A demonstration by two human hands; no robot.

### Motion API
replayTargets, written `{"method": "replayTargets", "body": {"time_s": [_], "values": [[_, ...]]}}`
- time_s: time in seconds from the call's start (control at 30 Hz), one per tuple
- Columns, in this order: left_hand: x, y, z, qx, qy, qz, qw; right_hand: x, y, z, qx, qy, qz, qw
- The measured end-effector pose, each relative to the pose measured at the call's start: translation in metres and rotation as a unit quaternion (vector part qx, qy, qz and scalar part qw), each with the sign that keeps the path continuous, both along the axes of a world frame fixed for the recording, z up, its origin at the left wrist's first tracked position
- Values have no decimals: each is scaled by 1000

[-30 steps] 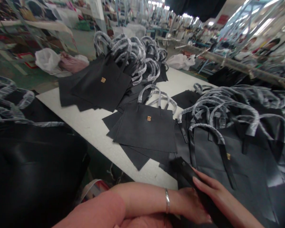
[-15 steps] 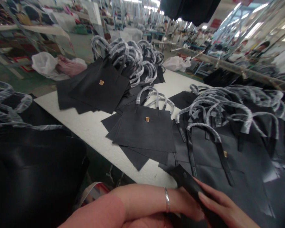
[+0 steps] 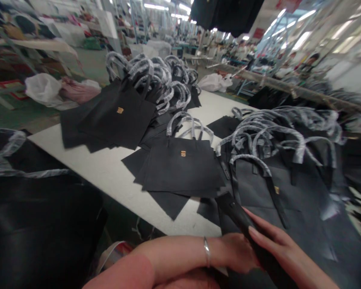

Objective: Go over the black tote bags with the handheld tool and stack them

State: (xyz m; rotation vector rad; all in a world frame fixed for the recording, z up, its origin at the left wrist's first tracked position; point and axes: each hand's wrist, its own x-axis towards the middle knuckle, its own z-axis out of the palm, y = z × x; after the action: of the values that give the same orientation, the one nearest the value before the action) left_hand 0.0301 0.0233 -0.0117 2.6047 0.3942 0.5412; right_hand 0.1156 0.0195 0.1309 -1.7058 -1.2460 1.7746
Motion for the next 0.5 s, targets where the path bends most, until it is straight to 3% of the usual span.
{"method": "replayTargets", "body": {"time_s": [0.07, 0.13, 0.23, 0.3, 0.4, 0.5], "values": [[-8, -1, 3, -13, -11, 42, 999, 15, -16, 7, -5, -10, -17, 1000], [-19, 4, 10, -26, -23, 158, 987, 29, -34, 13, 2, -13, -61, 998], [-34, 20, 25, -23, 27, 333, 942, 53, -61, 16, 24, -24, -163, 986], [-40, 32, 37, -33, 84, 398, 913, 71, -80, 15, 34, -46, -239, 969], [-46, 48, 49, -94, 117, 416, 897, 97, -108, 10, 37, -76, -352, 932], [-49, 62, 55, -198, 100, 382, 897, 123, -136, 3, 17, -80, -419, 904]]}}
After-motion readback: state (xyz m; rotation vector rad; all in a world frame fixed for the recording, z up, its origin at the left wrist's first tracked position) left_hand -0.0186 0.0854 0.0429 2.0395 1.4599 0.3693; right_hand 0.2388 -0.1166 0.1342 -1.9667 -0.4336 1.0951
